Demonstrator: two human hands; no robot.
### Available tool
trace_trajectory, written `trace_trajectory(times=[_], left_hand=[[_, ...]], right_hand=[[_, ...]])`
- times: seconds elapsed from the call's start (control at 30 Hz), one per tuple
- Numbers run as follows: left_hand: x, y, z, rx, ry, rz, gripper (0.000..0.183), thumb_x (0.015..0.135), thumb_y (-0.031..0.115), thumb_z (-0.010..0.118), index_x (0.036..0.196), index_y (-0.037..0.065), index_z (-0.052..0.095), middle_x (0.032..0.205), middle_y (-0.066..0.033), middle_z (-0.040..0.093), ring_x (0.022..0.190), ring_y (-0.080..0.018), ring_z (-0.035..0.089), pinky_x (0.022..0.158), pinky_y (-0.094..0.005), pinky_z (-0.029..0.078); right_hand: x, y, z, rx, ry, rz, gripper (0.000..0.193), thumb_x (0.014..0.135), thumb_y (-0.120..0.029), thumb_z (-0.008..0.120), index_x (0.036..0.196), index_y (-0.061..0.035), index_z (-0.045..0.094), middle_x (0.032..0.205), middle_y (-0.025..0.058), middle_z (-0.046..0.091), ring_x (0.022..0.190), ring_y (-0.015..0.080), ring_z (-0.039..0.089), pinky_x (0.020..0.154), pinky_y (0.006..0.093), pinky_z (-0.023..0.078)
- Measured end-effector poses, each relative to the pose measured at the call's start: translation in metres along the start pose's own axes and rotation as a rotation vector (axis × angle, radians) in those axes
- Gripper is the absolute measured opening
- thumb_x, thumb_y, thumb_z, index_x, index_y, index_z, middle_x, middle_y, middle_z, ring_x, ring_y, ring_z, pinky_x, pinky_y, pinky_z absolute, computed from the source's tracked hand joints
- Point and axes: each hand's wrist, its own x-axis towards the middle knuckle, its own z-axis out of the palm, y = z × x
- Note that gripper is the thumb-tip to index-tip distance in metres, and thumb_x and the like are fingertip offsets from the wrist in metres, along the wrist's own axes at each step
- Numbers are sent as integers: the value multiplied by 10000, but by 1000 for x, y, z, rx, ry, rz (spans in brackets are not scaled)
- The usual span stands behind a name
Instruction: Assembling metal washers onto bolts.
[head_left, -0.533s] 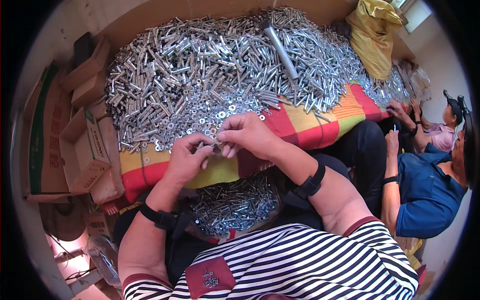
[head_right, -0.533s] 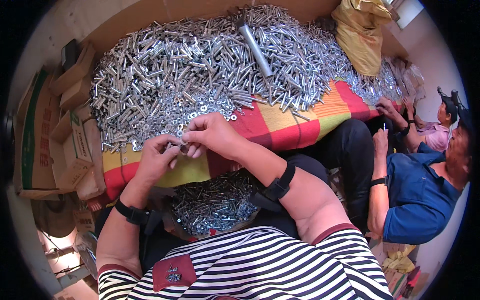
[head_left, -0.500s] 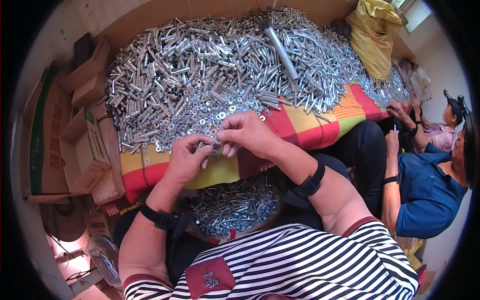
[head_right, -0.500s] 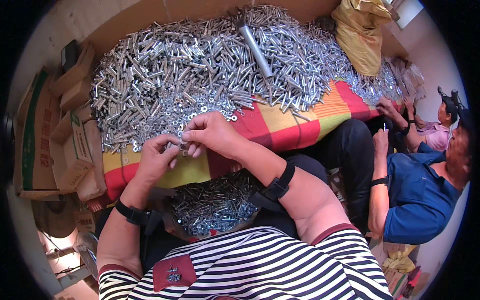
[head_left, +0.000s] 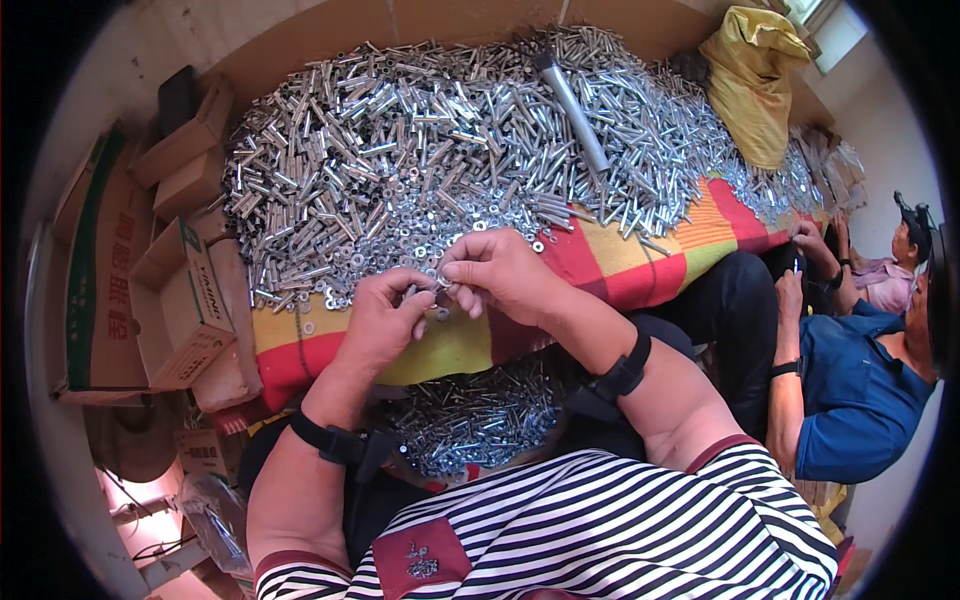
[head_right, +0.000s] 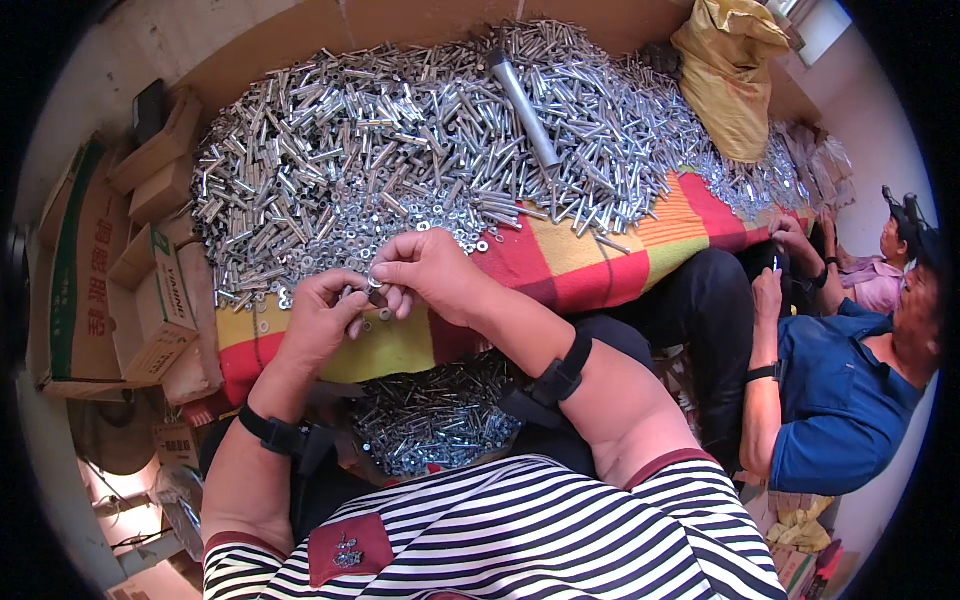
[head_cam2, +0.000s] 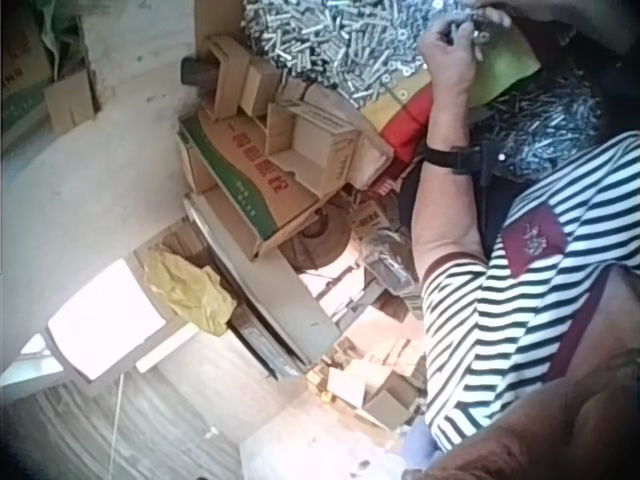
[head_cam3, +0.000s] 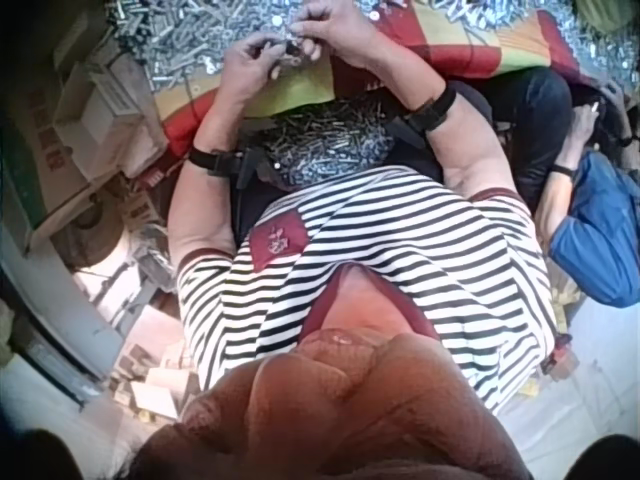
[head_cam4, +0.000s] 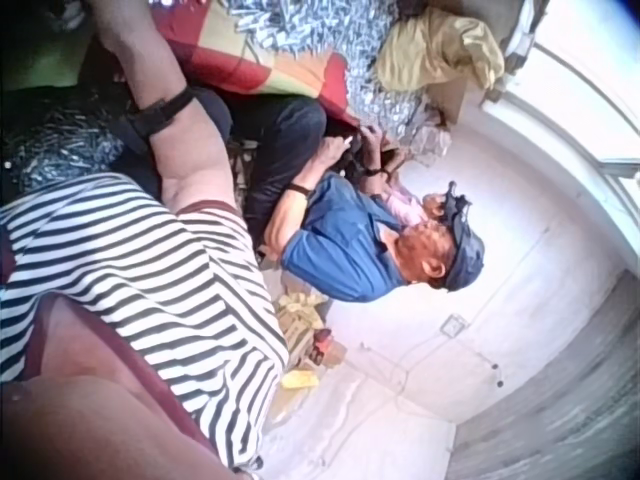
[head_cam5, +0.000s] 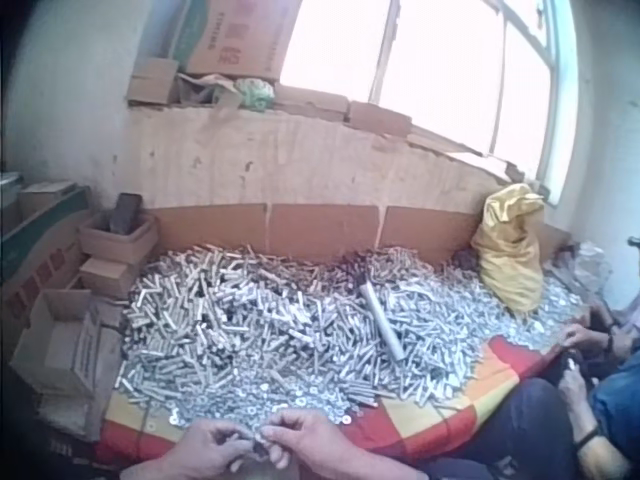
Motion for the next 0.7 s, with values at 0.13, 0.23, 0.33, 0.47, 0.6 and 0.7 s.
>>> trace_trajectory(times=[0.13,0.23,0.33,0.47,0.6,0.7], left_hand=[[2,-1,-3,25,-18,14,80,856,0,599,926,-16,635,720,-36,618,485,-59,515,436,-202,398],[2,-1,0,-65,15,21,70,852,-4,603,912,-20,635,721,-37,616,481,-60,516,435,-208,402],[5,-1,1,38,147,-4,60,851,0,609,899,-23,637,719,-36,614,479,-62,517,438,-211,405],[6,-11,1,112,77,-8,61,852,4,615,897,-28,641,742,-47,627,481,-63,518,442,-214,407],[2,-3,6,106,72,-39,73,847,2,612,905,-27,646,754,-70,659,476,-64,518,438,-207,401],[-2,-3,5,32,100,-72,82,853,7,607,926,-19,636,748,-86,669,471,-60,503,430,-195,378]], right_hand=[[3,2,-1,155,-36,90,95,885,-64,616,890,27,641,677,79,634,534,127,630,459,231,523],[4,2,-7,-58,41,26,108,880,-91,631,870,13,657,671,74,634,527,115,624,445,233,505],[4,3,-12,-561,194,-32,120,839,-121,658,814,-3,662,710,103,633,575,185,645,499,323,513],[9,18,-11,-1345,285,-385,111,776,-125,651,751,-21,623,816,169,600,759,371,621,696,451,507],[8,16,-11,-1419,291,-383,161,764,-164,675,789,-12,625,803,169,612,727,357,622,669,440,507],[6,11,-16,-1361,274,-348,182,763,-166,691,818,-5,628,797,155,634,690,310,634,636,395,518]])
